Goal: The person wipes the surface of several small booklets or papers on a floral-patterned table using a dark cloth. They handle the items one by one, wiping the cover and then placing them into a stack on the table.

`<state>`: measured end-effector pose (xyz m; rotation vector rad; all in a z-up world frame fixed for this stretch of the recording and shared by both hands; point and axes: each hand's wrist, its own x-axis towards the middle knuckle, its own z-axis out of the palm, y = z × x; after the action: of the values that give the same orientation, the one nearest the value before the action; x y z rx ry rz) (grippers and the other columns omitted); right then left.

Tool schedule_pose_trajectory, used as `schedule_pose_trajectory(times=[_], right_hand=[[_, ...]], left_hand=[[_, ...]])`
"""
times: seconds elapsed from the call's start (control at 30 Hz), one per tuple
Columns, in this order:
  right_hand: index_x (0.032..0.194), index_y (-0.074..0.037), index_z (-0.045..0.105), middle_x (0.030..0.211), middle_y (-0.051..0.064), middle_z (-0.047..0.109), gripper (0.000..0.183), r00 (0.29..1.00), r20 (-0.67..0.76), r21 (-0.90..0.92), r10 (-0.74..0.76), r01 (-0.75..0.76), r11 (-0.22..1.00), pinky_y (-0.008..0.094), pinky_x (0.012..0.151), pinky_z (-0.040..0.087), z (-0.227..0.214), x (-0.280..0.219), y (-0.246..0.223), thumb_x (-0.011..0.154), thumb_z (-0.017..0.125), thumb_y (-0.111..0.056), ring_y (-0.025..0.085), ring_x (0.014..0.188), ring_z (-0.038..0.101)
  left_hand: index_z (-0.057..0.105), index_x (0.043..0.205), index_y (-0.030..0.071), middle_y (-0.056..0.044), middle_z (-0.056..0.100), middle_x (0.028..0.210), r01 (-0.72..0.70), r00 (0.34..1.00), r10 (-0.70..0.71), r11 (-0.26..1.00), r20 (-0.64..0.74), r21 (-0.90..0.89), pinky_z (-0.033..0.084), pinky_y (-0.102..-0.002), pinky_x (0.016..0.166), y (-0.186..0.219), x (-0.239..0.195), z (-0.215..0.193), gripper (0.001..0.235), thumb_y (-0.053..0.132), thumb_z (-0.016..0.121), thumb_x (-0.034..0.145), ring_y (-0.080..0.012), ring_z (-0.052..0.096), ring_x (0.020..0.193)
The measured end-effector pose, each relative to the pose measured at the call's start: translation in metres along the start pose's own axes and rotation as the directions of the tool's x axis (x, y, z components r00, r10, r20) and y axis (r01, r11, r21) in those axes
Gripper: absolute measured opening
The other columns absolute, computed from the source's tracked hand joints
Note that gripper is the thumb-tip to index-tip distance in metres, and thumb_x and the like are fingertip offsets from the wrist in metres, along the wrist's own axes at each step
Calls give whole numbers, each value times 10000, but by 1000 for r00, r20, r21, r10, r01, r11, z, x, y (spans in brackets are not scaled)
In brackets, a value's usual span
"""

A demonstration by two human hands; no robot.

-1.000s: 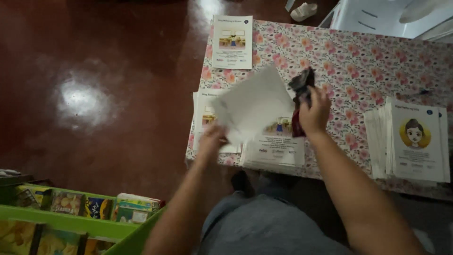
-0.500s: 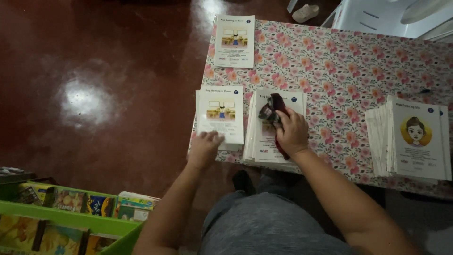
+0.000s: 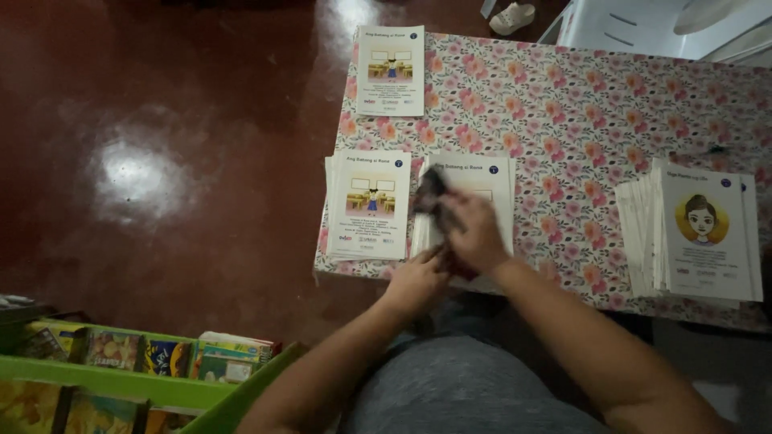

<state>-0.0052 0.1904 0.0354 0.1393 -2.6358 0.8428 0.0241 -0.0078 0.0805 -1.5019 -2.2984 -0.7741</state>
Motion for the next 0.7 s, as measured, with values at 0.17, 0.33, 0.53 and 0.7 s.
schedule_pose_trajectory(times=[0.17,0.33,0.53,0.7], right_hand=[[1320,-309,689,1299,37,601,447,965,79,-183,-251,262,948,458,907,485,39,-5,29,881,624,-355,279,1078,624],[1268,-240,706,1017,123,623,412,980,-12,-371,-197,178,911,530,785,537,39,38,92,859,662,-235,368,912,640],[1293,-263,670,1247,83,609,385,980,-91,-477,176,-198,857,577,789,548,37,75,169,911,687,-312,366,1088,617],[1234,-225,676,1232,117,596,377,980,-168,-476,102,-172,862,586,752,544,34,63,115,859,711,-196,393,999,641]], left_hand=[[740,865,213,-57,684,1075,131,991,-131,990,13,44,554,-400,808,-10,-26,52,78,287,717,859,-339,653,1144],[766,970,220,-36,707,1170,124,992,-126,989,21,81,563,-362,906,-6,-16,42,121,275,731,868,-297,638,1236],[764,967,178,-70,728,1109,75,997,-76,997,17,32,566,-372,980,-10,-10,34,129,234,727,857,-302,684,1160],[753,1000,150,-94,703,1103,74,996,-73,997,54,-9,573,-395,972,-13,-6,22,157,207,717,857,-334,684,1150]])
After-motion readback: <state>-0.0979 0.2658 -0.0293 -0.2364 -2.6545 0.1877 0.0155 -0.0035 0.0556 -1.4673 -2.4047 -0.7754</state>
